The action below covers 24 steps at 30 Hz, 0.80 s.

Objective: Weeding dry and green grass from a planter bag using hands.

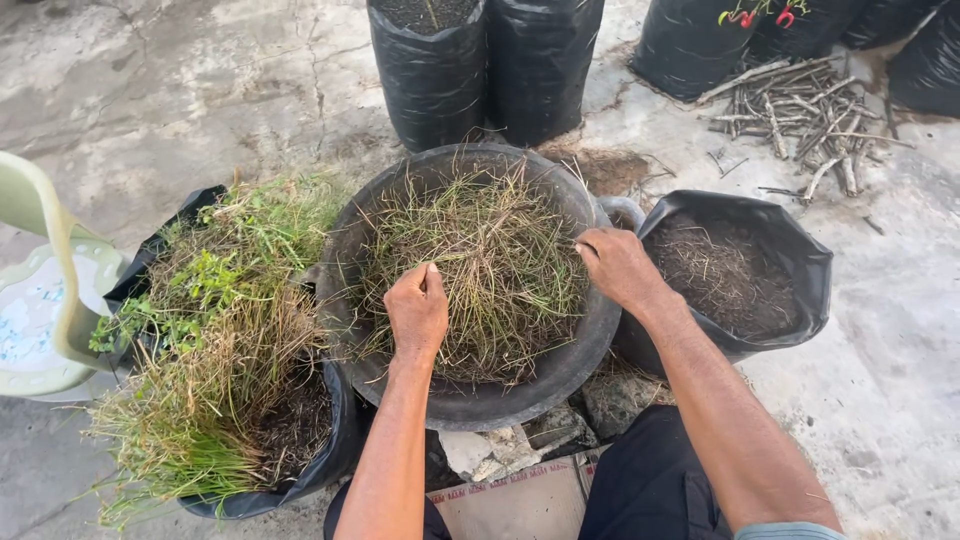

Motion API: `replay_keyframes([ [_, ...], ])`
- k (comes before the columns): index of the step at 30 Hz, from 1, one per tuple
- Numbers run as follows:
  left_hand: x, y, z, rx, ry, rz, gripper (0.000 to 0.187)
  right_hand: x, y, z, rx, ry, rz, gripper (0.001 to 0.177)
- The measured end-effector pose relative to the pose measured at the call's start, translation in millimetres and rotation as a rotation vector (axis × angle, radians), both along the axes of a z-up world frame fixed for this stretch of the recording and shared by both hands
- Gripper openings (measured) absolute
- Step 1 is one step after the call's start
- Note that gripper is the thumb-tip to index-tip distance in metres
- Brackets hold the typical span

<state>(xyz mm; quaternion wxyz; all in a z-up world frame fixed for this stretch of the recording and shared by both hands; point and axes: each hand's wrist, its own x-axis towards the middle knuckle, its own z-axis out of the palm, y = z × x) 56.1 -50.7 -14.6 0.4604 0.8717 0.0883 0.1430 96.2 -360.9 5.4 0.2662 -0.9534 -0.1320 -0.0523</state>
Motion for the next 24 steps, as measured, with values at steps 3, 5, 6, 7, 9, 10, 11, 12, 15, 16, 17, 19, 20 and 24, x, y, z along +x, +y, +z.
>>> replay_keyframes([
  [3,6,-2,6,0.007,0.174,0.033,0.039,5,1,-11,-0.125,0.072,0.009,0.027],
  [5,3,-2,10,0.005,0.256,0.029,0.065,-2,17,8,-0.052,0.111,0.058,0.035],
  [6,1,-2,13,0.001,0.338,0.029,0.096,-6,25,17,0.02,0.148,0.11,0.053],
  [7,0,0,12,0.003,0.336,0.032,0.096,-6,30,20,0.022,0.146,0.113,0.053],
  [9,-4,4,11,0.028,0.413,-0.022,0.119,-6,39,24,-0.11,0.385,0.064,0.075],
  [10,-6,6,7,0.029,0.413,-0.019,0.119,-7,42,24,-0.109,0.385,0.067,0.075],
  [11,-9,8,3,0.05,0.405,-0.041,0.118,-9,44,25,-0.129,0.375,0.055,0.079],
  [12,-12,9,-1,0.071,0.397,-0.063,0.117,-11,46,25,-0.148,0.365,0.042,0.083],
  [15,-11,15,-19,0.148,0.236,-0.08,0.109,-8,46,5,-0.229,0.28,0.049,0.085],
  [16,-14,16,-21,0.146,0.235,-0.076,0.109,-9,48,1,-0.231,0.277,0.053,0.085],
  [17,-16,17,-22,0.181,0.167,-0.073,0.099,-10,50,-3,-0.224,0.241,0.058,0.082],
  [19,-22,20,-25,0.215,0.098,-0.066,0.09,-11,55,-11,-0.22,0.202,0.067,0.079],
  [20,-26,21,-27,0.25,0.039,-0.062,0.079,-12,59,-15,-0.183,0.16,0.074,0.074],
  [24,-50,28,-19,0.38,-0.163,-0.016,0.058,-22,86,-24,-0.134,0.042,0.105,0.06],
])
